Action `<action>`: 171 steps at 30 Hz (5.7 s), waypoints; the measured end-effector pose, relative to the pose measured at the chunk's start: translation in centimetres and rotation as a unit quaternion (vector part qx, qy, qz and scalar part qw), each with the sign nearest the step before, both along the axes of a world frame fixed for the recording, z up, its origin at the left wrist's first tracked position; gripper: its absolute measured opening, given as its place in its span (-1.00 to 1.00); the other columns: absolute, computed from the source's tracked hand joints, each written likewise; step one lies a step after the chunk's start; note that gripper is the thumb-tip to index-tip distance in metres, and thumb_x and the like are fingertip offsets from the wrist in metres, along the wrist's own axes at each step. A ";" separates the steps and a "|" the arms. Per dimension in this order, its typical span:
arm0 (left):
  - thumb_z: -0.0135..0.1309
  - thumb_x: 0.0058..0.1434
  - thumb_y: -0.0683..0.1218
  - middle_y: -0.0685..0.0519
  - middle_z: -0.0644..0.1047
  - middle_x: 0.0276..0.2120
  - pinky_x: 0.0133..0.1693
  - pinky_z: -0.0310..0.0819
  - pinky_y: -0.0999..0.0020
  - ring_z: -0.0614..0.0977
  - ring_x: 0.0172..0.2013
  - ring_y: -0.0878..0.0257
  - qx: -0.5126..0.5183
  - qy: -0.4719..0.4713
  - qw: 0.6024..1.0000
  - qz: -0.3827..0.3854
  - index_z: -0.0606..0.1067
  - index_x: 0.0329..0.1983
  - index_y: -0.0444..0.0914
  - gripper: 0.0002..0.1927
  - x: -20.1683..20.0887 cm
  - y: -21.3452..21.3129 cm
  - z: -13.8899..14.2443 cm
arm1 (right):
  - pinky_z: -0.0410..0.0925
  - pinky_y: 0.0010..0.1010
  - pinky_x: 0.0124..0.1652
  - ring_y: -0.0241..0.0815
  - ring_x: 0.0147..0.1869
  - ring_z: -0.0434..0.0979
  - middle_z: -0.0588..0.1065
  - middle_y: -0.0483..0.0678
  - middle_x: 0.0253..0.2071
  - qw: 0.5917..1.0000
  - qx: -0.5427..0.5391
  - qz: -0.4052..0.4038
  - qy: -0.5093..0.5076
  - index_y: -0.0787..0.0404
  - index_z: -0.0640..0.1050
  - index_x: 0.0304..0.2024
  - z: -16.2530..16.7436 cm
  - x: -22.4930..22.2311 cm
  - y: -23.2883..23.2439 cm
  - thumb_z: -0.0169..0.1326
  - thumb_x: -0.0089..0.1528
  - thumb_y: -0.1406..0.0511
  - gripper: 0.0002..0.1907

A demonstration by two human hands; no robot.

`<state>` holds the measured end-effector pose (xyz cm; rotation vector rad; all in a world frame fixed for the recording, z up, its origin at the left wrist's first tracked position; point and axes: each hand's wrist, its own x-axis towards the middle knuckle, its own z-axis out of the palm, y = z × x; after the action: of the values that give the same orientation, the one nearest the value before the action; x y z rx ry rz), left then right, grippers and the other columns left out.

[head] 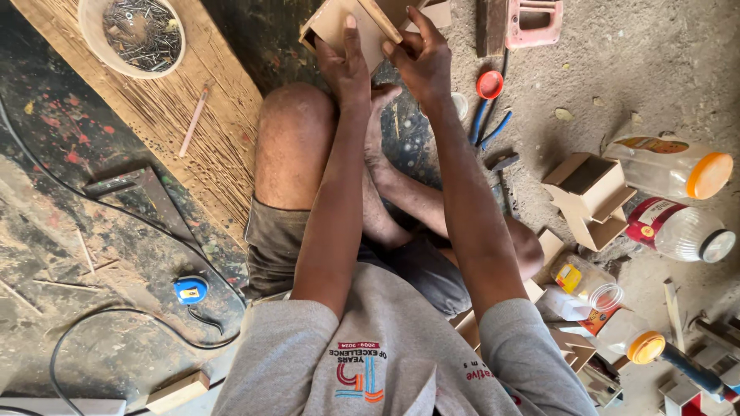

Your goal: The person assembles small wooden boxes by hammering nails into pre-cut pieces. They apply glue to the edges of a wooden piece, attach it to a box frame, and continue hammering nails to secure the joints.

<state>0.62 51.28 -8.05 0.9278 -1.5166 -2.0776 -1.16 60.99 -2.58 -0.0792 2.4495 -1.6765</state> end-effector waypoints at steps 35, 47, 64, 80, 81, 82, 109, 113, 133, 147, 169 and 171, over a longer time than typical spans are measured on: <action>-0.02 0.46 0.25 0.12 0.49 -0.35 -0.32 0.39 0.37 0.50 -0.34 0.39 -0.070 0.020 0.995 0.061 0.48 -0.13 -0.29 -0.51 -2.5 -1.6 -4.0 | 0.48 -0.17 -0.39 -0.06 -0.48 0.58 0.57 0.07 -0.43 0.937 0.267 0.126 0.187 0.06 0.52 0.21 -1.8 -5.5 -4.9 0.01 0.50 -0.03 -0.58; 0.00 0.39 0.26 0.25 0.35 -0.61 -0.49 0.22 0.43 0.31 -0.58 0.45 0.043 -0.055 0.997 0.017 0.53 -0.29 -0.18 -0.56 -1.9 -1.2 -2.5 | 0.35 -0.27 -0.63 -0.22 -0.70 0.39 0.41 -0.07 -0.69 0.937 0.323 0.116 0.066 -0.05 0.45 0.32 -0.2 -5.0 -4.8 -0.06 0.46 -0.07 -0.52; 0.27 0.25 0.09 -0.06 0.64 -0.09 -0.11 0.68 0.24 0.70 -0.12 0.18 0.079 0.012 0.997 0.000 0.44 0.17 -0.27 -0.46 -1.2 -1.1 -3.4 | 0.43 -0.08 -0.02 0.27 0.03 0.60 0.58 0.30 -0.03 0.937 0.192 0.250 0.152 0.34 0.54 0.12 -0.7 -3.9 0.3 0.33 0.29 0.23 -0.56; 0.23 0.25 0.08 -0.06 0.66 -0.11 0.02 0.68 0.16 0.71 -0.09 0.16 0.104 -0.016 0.994 0.000 0.49 0.10 -0.25 -0.55 -1.2 -0.9 -3.7 | 0.46 -0.10 0.02 0.19 0.04 0.63 0.60 0.21 0.02 0.945 0.239 0.181 0.130 0.24 0.57 0.13 -1.8 -3.6 0.0 0.39 0.21 0.25 -0.52; 0.23 0.26 0.09 -0.06 0.66 -0.10 0.03 0.67 0.16 0.70 -0.08 0.17 0.099 -0.016 0.995 -0.001 0.49 0.10 -0.25 -0.55 -1.2 -0.9 -3.7 | 0.46 -0.08 0.00 0.21 0.02 0.63 0.60 0.23 0.00 0.943 0.240 0.180 0.142 0.25 0.58 0.12 -1.8 -3.7 0.0 0.40 0.19 0.26 -0.52; 0.22 0.26 0.09 -0.06 0.66 -0.09 0.04 0.66 0.16 0.70 -0.07 0.17 0.094 -0.015 0.995 -0.002 0.49 0.10 -0.25 -0.54 -1.2 -0.9 -3.7 | 0.46 -0.07 -0.02 0.22 -0.01 0.63 0.61 0.24 -0.03 0.941 0.242 0.179 0.155 0.26 0.59 0.10 -1.8 -3.7 0.0 0.40 0.18 0.26 -0.52; -0.24 0.38 0.39 -0.07 0.56 -0.04 0.11 0.44 -0.08 0.57 0.06 0.02 0.069 -0.092 0.993 0.005 0.33 0.37 -0.22 -0.25 -1.8 -1.5 -4.9 | 0.40 -0.11 0.20 0.08 0.18 0.59 0.58 0.17 0.09 0.942 0.291 0.166 -0.018 0.18 0.56 0.20 -0.5 -3.9 -1.3 0.32 0.26 0.13 -0.49; -0.21 0.36 0.41 -0.12 0.58 -0.11 0.06 0.52 -0.03 0.61 -0.02 0.00 0.077 -0.087 0.993 -0.002 0.31 0.38 -0.23 -0.22 -1.8 -1.6 -5.2 | 0.39 -0.08 0.18 0.12 0.18 0.57 0.58 0.19 0.05 0.937 0.307 0.162 -0.027 0.19 0.55 0.20 -0.7 -4.0 -1.2 0.31 0.26 0.11 -0.47; -0.21 0.31 0.45 -0.14 0.52 0.01 0.06 0.58 -0.03 0.60 0.05 0.04 0.104 -0.066 0.992 -0.030 0.29 0.36 -0.21 -0.19 -0.9 -1.1 -4.6 | 0.45 -0.06 -0.02 0.08 -0.09 0.68 0.62 0.20 -0.19 0.942 0.281 0.182 0.000 0.27 0.58 0.08 -1.2 -3.6 0.0 0.31 0.29 0.12 -0.56; -0.18 0.31 0.48 -0.11 0.57 -0.19 0.00 0.57 -0.02 0.64 -0.08 0.04 0.062 -0.079 0.994 -0.031 0.44 0.11 -0.28 -0.23 -0.9 -0.7 -3.6 | 0.46 -0.08 -0.02 0.14 -0.10 0.68 0.61 0.28 -0.20 0.945 0.264 0.193 0.028 0.33 0.57 0.13 -0.4 -4.0 0.5 0.33 0.25 0.16 -0.50; -0.30 0.24 0.54 -0.02 0.51 -0.08 0.08 0.39 -0.19 0.53 0.00 0.05 0.048 -0.133 0.990 -0.012 0.42 0.20 -0.16 -0.17 -1.3 -1.1 -4.6 | 0.46 -0.11 0.02 0.07 -0.12 0.69 0.62 0.25 -0.20 0.941 0.285 0.180 -0.010 0.31 0.52 0.23 -1.2 -4.0 -0.1 0.31 0.27 0.13 -0.42; -0.32 0.30 0.54 -0.11 0.50 -0.22 0.04 0.52 -0.19 0.57 -0.11 -0.03 0.044 -0.152 0.987 -0.010 0.50 0.08 -0.22 -0.17 -1.4 -1.2 -4.6 | 0.45 -0.08 0.00 0.10 -0.10 0.68 0.62 0.26 -0.20 0.940 0.286 0.183 0.019 0.32 0.52 0.21 -1.4 -4.0 -0.1 0.32 0.27 0.13 -0.43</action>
<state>-0.81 50.07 -12.68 1.3172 -1.5941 -2.1043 -5.14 60.89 -3.96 -0.4557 2.6363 -0.7853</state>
